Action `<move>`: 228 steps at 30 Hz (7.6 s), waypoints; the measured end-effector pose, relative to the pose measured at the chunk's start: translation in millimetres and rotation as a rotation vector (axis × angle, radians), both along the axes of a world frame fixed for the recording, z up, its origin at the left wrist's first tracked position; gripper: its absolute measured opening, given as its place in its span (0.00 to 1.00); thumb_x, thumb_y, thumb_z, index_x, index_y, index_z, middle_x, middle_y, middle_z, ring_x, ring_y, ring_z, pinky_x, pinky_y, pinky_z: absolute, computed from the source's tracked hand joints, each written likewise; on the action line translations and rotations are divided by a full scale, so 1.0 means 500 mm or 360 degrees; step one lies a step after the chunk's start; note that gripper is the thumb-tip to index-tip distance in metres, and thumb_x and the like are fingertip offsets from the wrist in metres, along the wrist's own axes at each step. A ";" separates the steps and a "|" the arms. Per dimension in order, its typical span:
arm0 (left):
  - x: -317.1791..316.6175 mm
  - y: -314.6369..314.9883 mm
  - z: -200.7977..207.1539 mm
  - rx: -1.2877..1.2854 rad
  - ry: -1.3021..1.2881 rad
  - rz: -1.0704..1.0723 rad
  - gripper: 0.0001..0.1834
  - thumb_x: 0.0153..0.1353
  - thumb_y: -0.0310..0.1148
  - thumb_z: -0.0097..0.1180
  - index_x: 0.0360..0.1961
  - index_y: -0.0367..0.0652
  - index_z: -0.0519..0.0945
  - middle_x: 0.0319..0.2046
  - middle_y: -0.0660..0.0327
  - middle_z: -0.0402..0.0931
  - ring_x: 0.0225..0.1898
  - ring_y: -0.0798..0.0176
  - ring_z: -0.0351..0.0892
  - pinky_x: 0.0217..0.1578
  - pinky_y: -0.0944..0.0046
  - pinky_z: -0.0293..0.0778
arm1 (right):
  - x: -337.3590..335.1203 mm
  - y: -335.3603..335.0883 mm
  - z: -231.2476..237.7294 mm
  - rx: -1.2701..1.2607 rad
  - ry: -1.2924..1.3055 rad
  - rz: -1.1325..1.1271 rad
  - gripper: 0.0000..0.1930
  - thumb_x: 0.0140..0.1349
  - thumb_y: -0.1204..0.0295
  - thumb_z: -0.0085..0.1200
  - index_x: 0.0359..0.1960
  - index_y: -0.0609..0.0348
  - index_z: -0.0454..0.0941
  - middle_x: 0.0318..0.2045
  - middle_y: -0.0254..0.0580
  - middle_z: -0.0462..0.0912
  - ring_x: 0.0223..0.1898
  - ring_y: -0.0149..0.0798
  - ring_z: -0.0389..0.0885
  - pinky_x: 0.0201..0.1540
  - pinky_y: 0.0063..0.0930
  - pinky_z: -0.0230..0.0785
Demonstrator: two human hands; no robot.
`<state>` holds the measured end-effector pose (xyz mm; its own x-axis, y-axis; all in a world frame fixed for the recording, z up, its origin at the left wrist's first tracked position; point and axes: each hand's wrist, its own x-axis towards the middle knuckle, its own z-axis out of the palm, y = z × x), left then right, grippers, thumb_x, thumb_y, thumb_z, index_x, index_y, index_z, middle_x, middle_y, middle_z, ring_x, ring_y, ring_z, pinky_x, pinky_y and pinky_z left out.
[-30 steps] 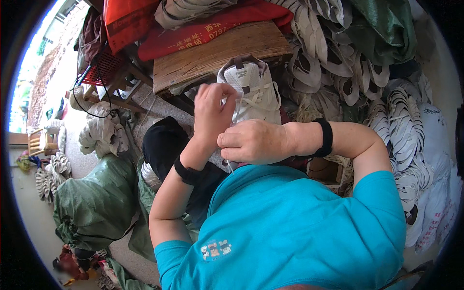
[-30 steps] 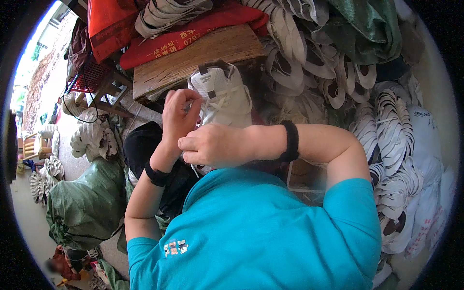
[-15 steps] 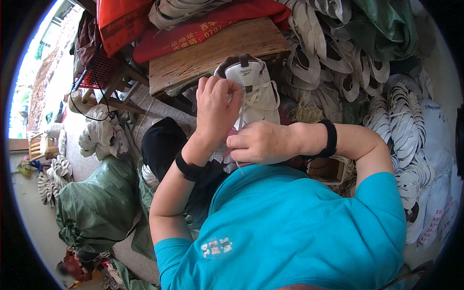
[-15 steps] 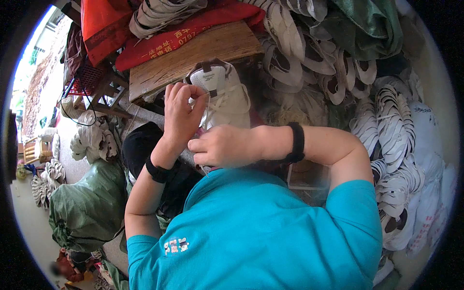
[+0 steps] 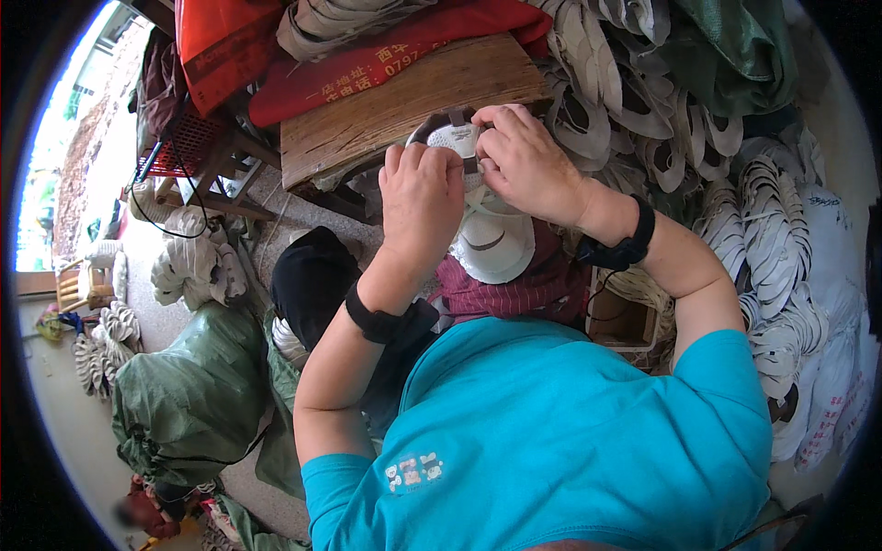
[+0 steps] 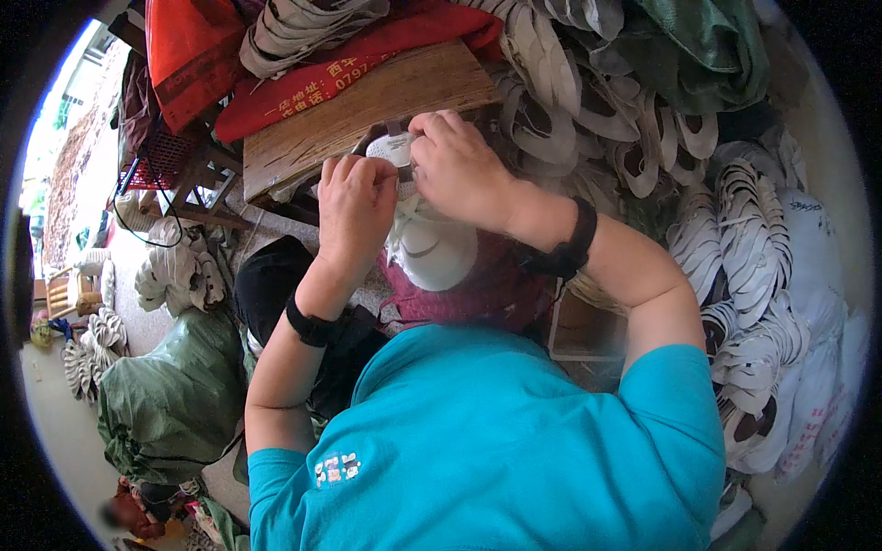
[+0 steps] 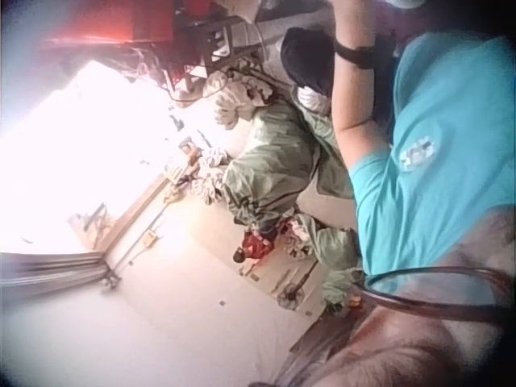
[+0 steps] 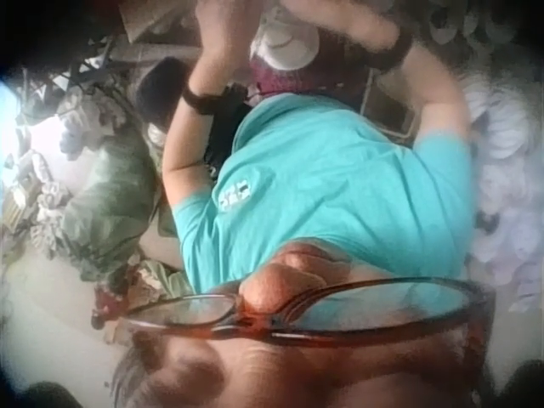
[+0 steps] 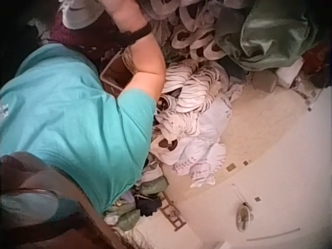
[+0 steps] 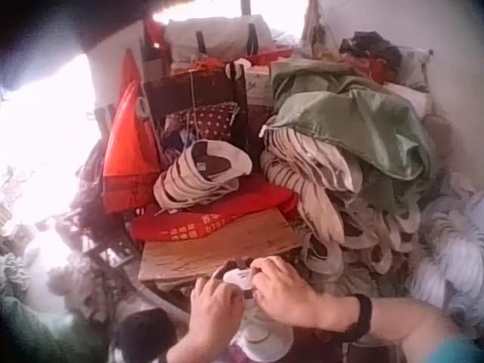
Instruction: Lacing and organizing shoe components in a manufacturing setting.
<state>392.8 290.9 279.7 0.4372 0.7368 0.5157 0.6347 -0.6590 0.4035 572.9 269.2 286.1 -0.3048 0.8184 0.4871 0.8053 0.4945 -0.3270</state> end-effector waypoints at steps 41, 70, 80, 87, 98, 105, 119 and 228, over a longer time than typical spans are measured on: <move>-0.072 -0.011 -0.012 -0.0510 -0.0325 -0.0135 0.08 0.54 0.28 0.62 0.31 0.40 0.73 0.28 0.55 0.72 0.28 0.53 0.76 0.29 0.59 0.73 | 0.185 -0.044 0.000 0.0130 0.0282 -0.0741 0.05 0.53 0.74 0.54 0.27 0.59 0.69 0.25 0.45 0.76 0.29 0.52 0.77 0.30 0.43 0.69; -0.109 -0.031 -0.020 -0.0391 0.0075 -0.0459 0.11 0.51 0.25 0.63 0.36 0.41 0.75 0.38 0.55 0.67 0.35 0.52 0.74 0.34 0.58 0.74 | 0.032 -0.025 0.032 -0.0376 0.0114 0.0214 0.05 0.57 0.76 0.56 0.35 0.59 0.77 0.34 0.41 0.70 0.36 0.42 0.77 0.39 0.34 0.71; -0.091 -0.015 -0.044 -0.0703 -0.0719 -0.0134 0.11 0.55 0.20 0.61 0.34 0.39 0.71 0.29 0.67 0.69 0.28 0.76 0.68 0.27 0.74 0.66 | 0.037 0.022 0.098 -0.1635 0.0208 0.0312 0.06 0.55 0.72 0.55 0.32 0.61 0.76 0.33 0.39 0.73 0.33 0.40 0.75 0.36 0.32 0.68; -0.072 -0.028 -0.051 -0.1280 -0.1506 -0.0291 0.06 0.63 0.23 0.59 0.38 0.38 0.74 0.28 0.70 0.72 0.25 0.80 0.67 0.25 0.79 0.65 | 0.028 0.004 0.055 -0.0581 -0.0116 0.0179 0.04 0.55 0.76 0.53 0.33 0.61 0.75 0.33 0.40 0.76 0.32 0.37 0.76 0.35 0.31 0.69; -0.073 -0.012 -0.071 -0.0726 -0.1067 -0.0236 0.07 0.61 0.23 0.61 0.35 0.37 0.73 0.29 0.68 0.73 0.28 0.78 0.70 0.29 0.79 0.68 | 0.030 0.007 0.035 -0.1262 0.0964 0.0391 0.05 0.62 0.76 0.52 0.39 0.61 0.76 0.31 0.29 0.77 0.33 0.22 0.73 0.36 0.20 0.68; -0.092 -0.024 -0.064 -0.1030 -0.1144 -0.0180 0.06 0.66 0.26 0.57 0.37 0.38 0.72 0.30 0.68 0.73 0.29 0.78 0.69 0.30 0.78 0.68 | 0.021 0.004 0.038 -0.0850 0.0671 0.0095 0.05 0.62 0.73 0.56 0.37 0.59 0.77 0.32 0.32 0.75 0.32 0.27 0.75 0.35 0.23 0.69; -0.061 -0.016 -0.055 -0.1184 -0.1472 -0.0368 0.08 0.63 0.25 0.59 0.41 0.39 0.73 0.34 0.69 0.73 0.33 0.78 0.70 0.35 0.77 0.69 | 0.074 -0.002 0.066 -0.0024 0.0095 -0.0129 0.04 0.59 0.74 0.56 0.32 0.61 0.75 0.35 0.39 0.72 0.32 0.40 0.76 0.35 0.31 0.68; -0.100 0.122 0.081 -0.0748 0.0480 -0.0748 0.10 0.59 0.33 0.62 0.40 0.40 0.79 0.45 0.57 0.69 0.46 0.57 0.74 0.45 0.62 0.73 | 0.098 0.099 0.077 -0.0701 -0.0218 0.0710 0.10 0.57 0.69 0.61 0.35 0.60 0.76 0.36 0.40 0.72 0.39 0.42 0.76 0.42 0.36 0.69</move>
